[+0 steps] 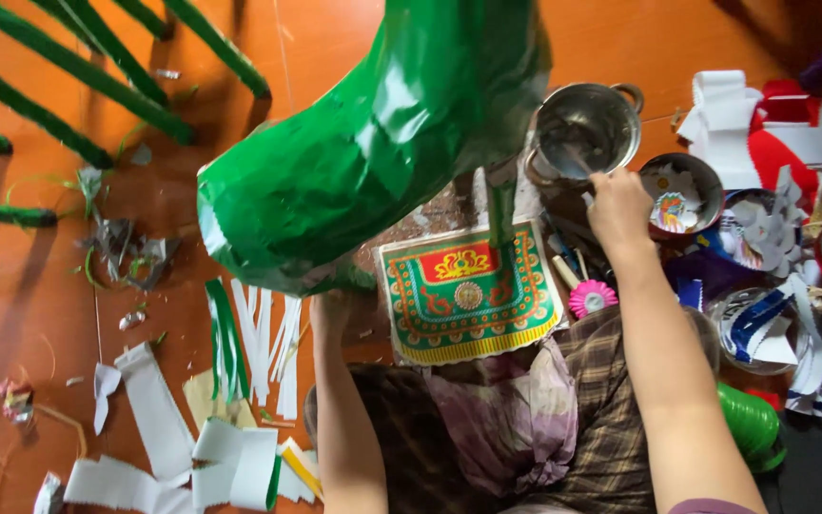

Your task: Decorating a green paper horse figure with colorful paper patterns and glue.

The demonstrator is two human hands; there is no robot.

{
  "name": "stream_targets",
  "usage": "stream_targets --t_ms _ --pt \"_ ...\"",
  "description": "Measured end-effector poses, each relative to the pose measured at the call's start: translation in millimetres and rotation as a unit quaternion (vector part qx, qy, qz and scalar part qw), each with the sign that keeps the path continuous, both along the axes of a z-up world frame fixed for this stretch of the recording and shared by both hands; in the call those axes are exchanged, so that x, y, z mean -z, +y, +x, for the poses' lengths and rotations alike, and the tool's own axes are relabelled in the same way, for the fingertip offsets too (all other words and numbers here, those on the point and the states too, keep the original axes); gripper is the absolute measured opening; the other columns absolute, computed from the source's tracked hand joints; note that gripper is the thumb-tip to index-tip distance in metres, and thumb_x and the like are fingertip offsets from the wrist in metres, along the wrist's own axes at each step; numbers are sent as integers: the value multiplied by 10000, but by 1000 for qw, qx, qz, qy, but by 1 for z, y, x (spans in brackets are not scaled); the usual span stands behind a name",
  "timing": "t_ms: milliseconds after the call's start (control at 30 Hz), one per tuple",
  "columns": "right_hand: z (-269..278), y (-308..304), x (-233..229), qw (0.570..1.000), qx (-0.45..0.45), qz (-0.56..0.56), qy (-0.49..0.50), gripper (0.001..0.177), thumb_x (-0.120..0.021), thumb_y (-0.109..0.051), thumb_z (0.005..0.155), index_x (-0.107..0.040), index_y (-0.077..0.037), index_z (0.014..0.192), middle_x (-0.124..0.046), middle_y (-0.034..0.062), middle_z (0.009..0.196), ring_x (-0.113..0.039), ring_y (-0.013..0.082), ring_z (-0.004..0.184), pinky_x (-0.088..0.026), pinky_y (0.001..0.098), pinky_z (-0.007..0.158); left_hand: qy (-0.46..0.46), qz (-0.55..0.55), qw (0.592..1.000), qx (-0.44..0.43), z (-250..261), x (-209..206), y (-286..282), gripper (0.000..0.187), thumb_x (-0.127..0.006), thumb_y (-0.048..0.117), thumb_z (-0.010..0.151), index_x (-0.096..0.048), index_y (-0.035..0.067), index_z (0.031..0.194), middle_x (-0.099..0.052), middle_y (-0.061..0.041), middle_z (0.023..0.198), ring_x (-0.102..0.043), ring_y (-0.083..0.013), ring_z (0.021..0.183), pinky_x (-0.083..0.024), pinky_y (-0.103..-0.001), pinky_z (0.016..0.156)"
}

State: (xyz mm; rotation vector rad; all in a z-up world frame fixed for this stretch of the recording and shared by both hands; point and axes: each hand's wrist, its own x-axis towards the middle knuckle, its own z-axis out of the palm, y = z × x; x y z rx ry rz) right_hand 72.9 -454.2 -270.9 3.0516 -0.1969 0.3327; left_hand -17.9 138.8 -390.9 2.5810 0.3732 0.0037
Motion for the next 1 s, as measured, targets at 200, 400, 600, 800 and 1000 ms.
stream_targets --t_ms 200,400,600,800,1000 --pt "-50 47 -73 921 58 379 68 280 -585 -186 1033 -739 -217 1265 -766 47 1046 -737 306 897 -590 441 764 22 -39 999 9 -6 -19 -11 349 -746 373 679 -674 113 901 -671 -182 960 -647 -405 1043 -533 -521 929" --pt "-108 73 -76 768 120 629 -8 316 -446 -62 1048 -633 70 1265 -725 236 876 -552 234 362 -454 302 328 28 -105 994 11 3 -67 -22 567 -811 223 647 -631 140 1178 -680 -149 1194 -633 -374 1212 -510 -536 1069" --pt "-175 127 -139 643 110 756 -61 303 -453 -10 1003 -600 56 1260 -674 192 854 -608 181 516 -371 194 320 35 -244 969 8 -10 -100 -46 837 -863 251 694 -451 269 1423 -658 -109 1367 -620 -382 1251 -499 -566 1061" --pt "-202 198 -197 716 -5 691 -103 240 -525 -63 1048 -658 4 1236 -603 163 692 -520 167 433 -363 221 319 -66 -267 961 -14 -1 -88 -55 962 -902 374 672 -419 184 1482 -589 -201 1406 -562 -441 1295 -455 -586 1096" --pt "-163 238 -143 797 -125 578 -124 177 -684 -67 982 -699 -34 1156 -678 133 843 -641 152 558 -495 242 416 -74 -267 960 -26 -2 -92 -56 867 -892 258 682 -475 124 1430 -626 -216 1331 -602 -436 1249 -482 -550 1087"
